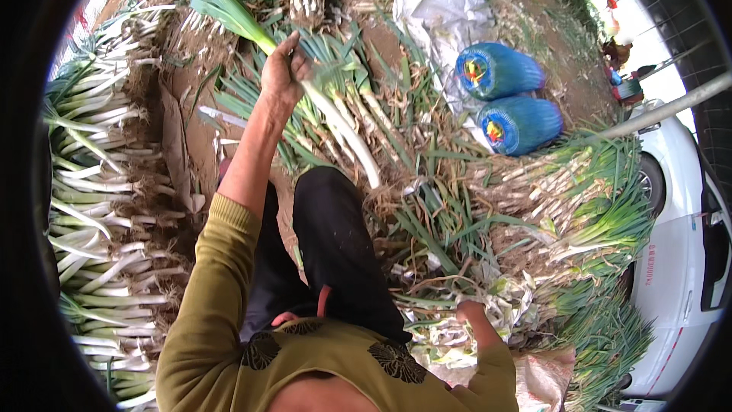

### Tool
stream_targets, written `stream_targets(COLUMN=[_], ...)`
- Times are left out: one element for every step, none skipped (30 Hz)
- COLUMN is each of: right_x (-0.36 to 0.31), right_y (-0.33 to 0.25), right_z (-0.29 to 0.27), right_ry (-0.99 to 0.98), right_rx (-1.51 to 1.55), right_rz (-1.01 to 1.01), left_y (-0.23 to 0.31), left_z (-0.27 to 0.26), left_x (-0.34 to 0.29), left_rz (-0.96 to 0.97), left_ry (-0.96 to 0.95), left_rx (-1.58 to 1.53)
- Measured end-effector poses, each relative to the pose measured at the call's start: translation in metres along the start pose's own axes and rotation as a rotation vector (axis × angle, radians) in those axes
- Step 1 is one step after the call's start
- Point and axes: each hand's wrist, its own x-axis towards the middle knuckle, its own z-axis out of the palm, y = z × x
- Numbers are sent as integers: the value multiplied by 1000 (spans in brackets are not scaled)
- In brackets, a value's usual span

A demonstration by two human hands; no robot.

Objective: The person sits on the ground and repeatedly picks up leeks, removes outer layers and roots by hand, and places the trimmed leeks into a pile. The process is repeated for multiple leeks in a covered outdoor area.

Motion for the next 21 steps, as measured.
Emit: stream_targets(right_x=[6,8,-14,-36,-53,-59,-86,-70,-70,-88,-79,-78,-89,-99,-89,-81,-75,-71,-66,-63,-68], right_y=[-3,-36,-73,-94,-113,-124,-150,-156,-177,-200,-210,-225,-238,-248,-255,-259,-259,-261,-261,-258,-252], right_z=[-8,-72,-151,-209,-259,-298,-351,-368,-398,-425,-437,-449,-457,-463,-465,-468,-469,-468,-465,-461,-450], right_ry=[-98,66,225,518,699,808,726,810,778,774,1041,1308,1417,1512,1605,1693,1751,1762,1774,1786,1747], right_rx=[-103,35,175,612,819,961,1148,1271,1415,1450,1178,903,662,416,263,106,81,47,12,-23,-12], right_rz=[-126,-147,-177,-238,-254,-367,-307,-532,-732,-755,-854,-829,-765,-695,-665,-629,-620,-611,-600,-587,-598], left_y=[-5,3,11,9,-4,-17,-23,-26,-23,-24,-27,-29,-30,-30,-30,-29,-29,-27,-25,-24,-17], left_z=[6,-1,-15,-25,-23,-29,-28,-23,-29,-30,-23,-22,-23,-24,-24,-23,-23,-27,-30,-32,-32], left_x=[-4,-11,-15,-15,-11,-3,-2,-5,-5,-6,-8,-9,-10,-10,-9,-7,-6,-5,-3,-1,-1], left_rz=[2,-13,-4,-18,-90,-111,-116,-121,-136,-134,-140,-138,-120,-114,-115,-118,-117,-90,-64,-39,-40], left_ry=[117,195,106,-9,-8,-64,-100,-144,-183,-146,-112,-63,38,100,149,196,227,245,262,278,314], left_rx=[-47,3,-5,-33,-93,-128,-147,-172,-222,-222,-207,-190,-160,-176,-191,-205,-188,-186,-183,-180,-193])
